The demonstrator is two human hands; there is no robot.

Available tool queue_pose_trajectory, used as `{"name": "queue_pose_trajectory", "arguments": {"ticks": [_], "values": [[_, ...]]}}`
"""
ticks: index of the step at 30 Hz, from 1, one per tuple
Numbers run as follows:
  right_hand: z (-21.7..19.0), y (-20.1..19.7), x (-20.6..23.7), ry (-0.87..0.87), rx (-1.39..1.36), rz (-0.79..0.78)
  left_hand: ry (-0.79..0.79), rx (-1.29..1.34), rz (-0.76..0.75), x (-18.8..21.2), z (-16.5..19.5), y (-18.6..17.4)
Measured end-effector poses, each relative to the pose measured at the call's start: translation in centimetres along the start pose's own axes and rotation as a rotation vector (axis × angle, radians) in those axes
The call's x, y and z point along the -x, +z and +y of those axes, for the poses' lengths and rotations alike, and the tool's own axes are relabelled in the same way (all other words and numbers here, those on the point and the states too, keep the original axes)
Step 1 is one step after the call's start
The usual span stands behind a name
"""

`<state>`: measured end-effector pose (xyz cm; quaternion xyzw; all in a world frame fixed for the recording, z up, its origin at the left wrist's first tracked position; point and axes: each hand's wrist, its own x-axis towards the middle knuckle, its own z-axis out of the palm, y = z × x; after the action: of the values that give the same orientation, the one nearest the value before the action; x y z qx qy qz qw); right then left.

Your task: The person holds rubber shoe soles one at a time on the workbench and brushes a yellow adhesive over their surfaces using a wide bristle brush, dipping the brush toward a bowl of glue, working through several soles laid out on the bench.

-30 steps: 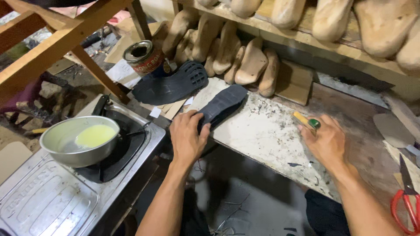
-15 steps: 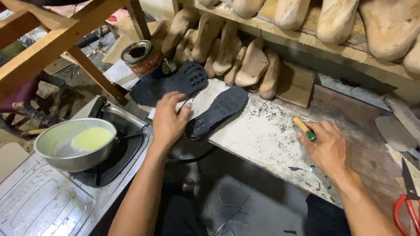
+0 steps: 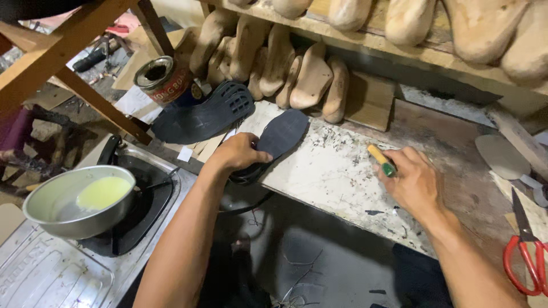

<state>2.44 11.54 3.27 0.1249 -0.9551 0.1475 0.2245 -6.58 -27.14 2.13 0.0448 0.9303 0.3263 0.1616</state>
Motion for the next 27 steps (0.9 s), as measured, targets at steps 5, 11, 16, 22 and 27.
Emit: {"name": "queue_pose_trajectory", "arguments": {"ticks": [5,11,16,22,27], "values": [[0.8,-0.7,0.4,-0.037,0.008,0.028,0.055,-0.293,0.148,1.0,3.9,3.6],[2.6,-0.9,1.7,-0.072,-0.046,0.064,0.349,-0.613,0.430,6.3,6.1,10.3],[2.9,-2.0,2.2,-0.038,-0.076,0.011,0.101,-0.281,0.109,4.0,5.5,7.1],[2.7,-3.3,3.2,-0.224,-0.059,0.077,-0.039,0.039,-0.032,1.7,1.8,4.9],[-0.1,-3.5,5.8,-0.212,-0.068,0.017,-0.024,0.201,0.009,3.1,3.4,8.1]]}}
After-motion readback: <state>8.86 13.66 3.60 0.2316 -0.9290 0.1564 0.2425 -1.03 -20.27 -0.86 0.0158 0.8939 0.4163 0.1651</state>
